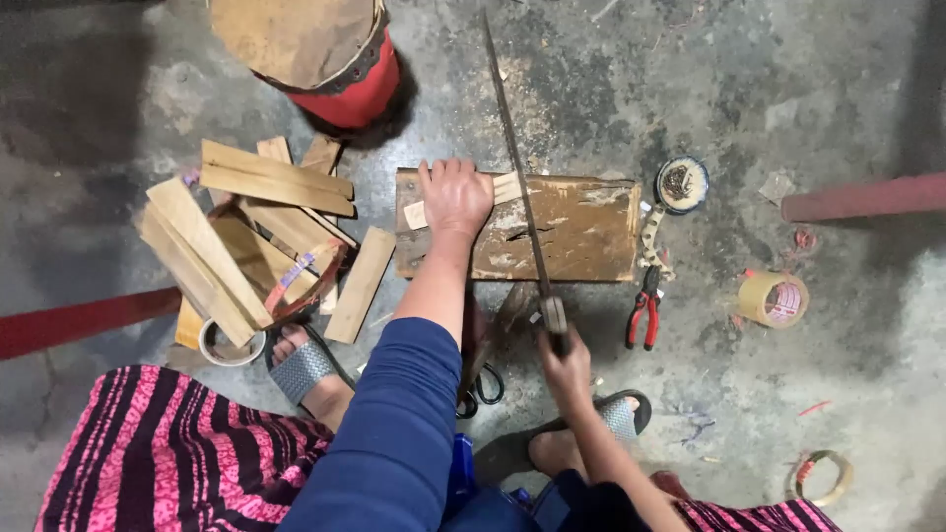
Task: Sanding a wooden block with sandpaper and then cutting it with a hand saw in a workshop.
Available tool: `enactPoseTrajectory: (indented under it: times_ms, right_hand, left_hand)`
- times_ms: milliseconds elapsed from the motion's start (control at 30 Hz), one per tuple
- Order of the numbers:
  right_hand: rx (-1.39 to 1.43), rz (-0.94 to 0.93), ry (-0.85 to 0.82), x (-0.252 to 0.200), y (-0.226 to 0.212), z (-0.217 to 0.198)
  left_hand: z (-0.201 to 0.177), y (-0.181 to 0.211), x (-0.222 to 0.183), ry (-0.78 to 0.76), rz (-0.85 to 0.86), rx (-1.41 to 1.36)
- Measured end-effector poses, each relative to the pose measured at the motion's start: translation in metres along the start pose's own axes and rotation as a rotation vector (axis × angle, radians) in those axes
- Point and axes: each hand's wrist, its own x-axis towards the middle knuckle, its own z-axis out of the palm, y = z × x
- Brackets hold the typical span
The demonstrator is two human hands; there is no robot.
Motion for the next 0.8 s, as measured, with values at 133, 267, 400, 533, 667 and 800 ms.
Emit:
enactPoseTrajectory:
  times_ms: [133,267,400,533,667,800]
  right_hand:
    - [0.025,0.079,0.025,-0.005,0.0,-0.001]
    - [0.042,-0.101,0.094,0.065,-0.031,0.021]
    - [0.125,-0.049,0.031,0.037,-0.042,0.007]
    - [0.06,0.071,0.024,-0.02,-0.018,-0.008]
    - [0.09,-0.091,0.085,0.029,-0.007,0.019]
    - [0.107,-0.296,0.242,0.066,-0.066,0.031]
  left_hand:
    - [0.006,-0.001,-0.006,0.0,0.011,-0.016]
    - [0.01,-0.003,-0.004,0.051,0.024,-0.025]
    - [0.008,-0.005,0.003,0.057,0.025,-0.021]
    - [0.013,-0.001,-0.007,0.048,0.014,-0.028]
    - [0.016,-0.004,-0.007,0.041,0.036,-0.03]
    - [0.005,-0.002,-0.003,0.046,0.033,-0.045]
